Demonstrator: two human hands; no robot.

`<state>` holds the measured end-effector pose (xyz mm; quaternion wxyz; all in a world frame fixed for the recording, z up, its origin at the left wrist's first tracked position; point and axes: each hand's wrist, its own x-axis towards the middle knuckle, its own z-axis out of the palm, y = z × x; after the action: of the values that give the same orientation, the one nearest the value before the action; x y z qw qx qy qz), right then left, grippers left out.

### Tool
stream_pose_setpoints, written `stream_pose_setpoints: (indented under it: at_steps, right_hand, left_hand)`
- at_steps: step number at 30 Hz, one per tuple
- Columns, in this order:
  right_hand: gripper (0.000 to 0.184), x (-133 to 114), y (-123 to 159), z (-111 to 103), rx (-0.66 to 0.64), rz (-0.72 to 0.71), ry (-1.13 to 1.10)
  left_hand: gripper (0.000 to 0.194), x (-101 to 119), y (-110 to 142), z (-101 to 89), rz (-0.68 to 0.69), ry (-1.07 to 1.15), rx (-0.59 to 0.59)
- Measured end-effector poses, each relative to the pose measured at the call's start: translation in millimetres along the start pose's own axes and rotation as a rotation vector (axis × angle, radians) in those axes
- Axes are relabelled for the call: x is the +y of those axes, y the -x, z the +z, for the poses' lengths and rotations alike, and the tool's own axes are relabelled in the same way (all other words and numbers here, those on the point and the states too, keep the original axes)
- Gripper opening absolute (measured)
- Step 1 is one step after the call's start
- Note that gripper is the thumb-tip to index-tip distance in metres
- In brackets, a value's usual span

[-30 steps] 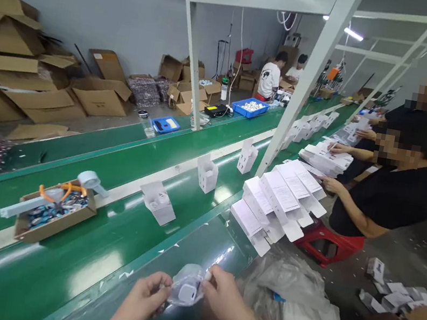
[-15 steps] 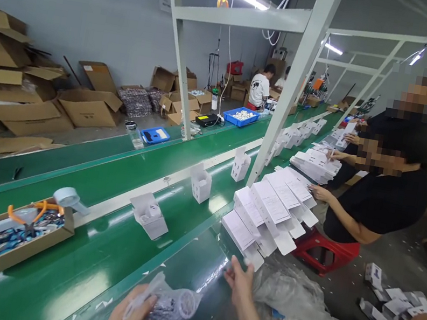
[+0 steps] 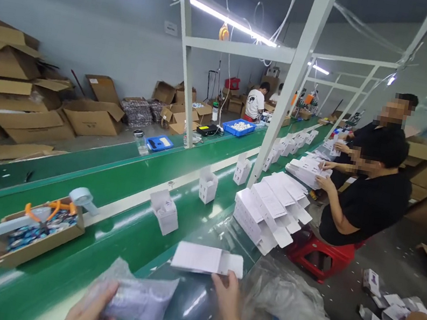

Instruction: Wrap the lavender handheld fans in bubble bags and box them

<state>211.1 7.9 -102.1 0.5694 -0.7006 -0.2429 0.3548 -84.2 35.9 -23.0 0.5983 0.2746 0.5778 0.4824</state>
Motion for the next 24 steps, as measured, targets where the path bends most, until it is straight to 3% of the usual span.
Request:
stream_pose_setpoints:
  at_steps: [2,4,6,8,10,13,15,17,20,22,24]
  right_hand:
    - [0.041,-15,30,12,-0.175,-0.19,0.15]
    - [0.043,-29,50,31,-0.433,-0.603,0.442]
    - [0.042,-35,60,52,-0.581,-0.698,0.47]
    - [0.043,-33,63,70,-0.607,-0.791,0.532]
    - [0.045,-27,65,80,-0.599,-0.853,0.574]
    - [0.04,-21,74,83,-0.7,-0.891,0.585]
    - [0.038,-17,84,84,-0.762,-0.908,0.585]
    - [0.048,-14,94,87,-0.766,-0.893,0.566]
    - [0.064,-6,106,92,-0.82,-0.791,0.513]
    - [0.065,0,107,92,-0.875,-0.684,0.438]
    - [0.068,5,100,89,-0.882,-0.567,0.351]
  left_hand:
    - [0.044,11,7,-4.6,0.001,0.152,0.034]
    - [0.046,20,14,-2.5,0.054,0.281,0.03]
    - [0.049,23,16,-0.3,0.103,0.306,-0.009]
    - [0.051,19,15,-3.8,0.15,0.25,-0.011]
    - [0.049,14,16,-13.3,0.218,0.129,0.06]
    - [0.042,10,27,-27.9,0.362,-0.223,0.218]
    - [0.038,14,39,-30.4,0.491,-0.574,0.226]
    - [0.035,23,50,-24.5,0.589,-0.954,0.101]
    - [0.035,35,57,-6.6,0.573,-1.386,-0.148]
    - [0.039,36,57,3.8,0.525,-1.533,-0.224]
    - [0.049,28,57,8.4,0.589,-1.576,-0.256]
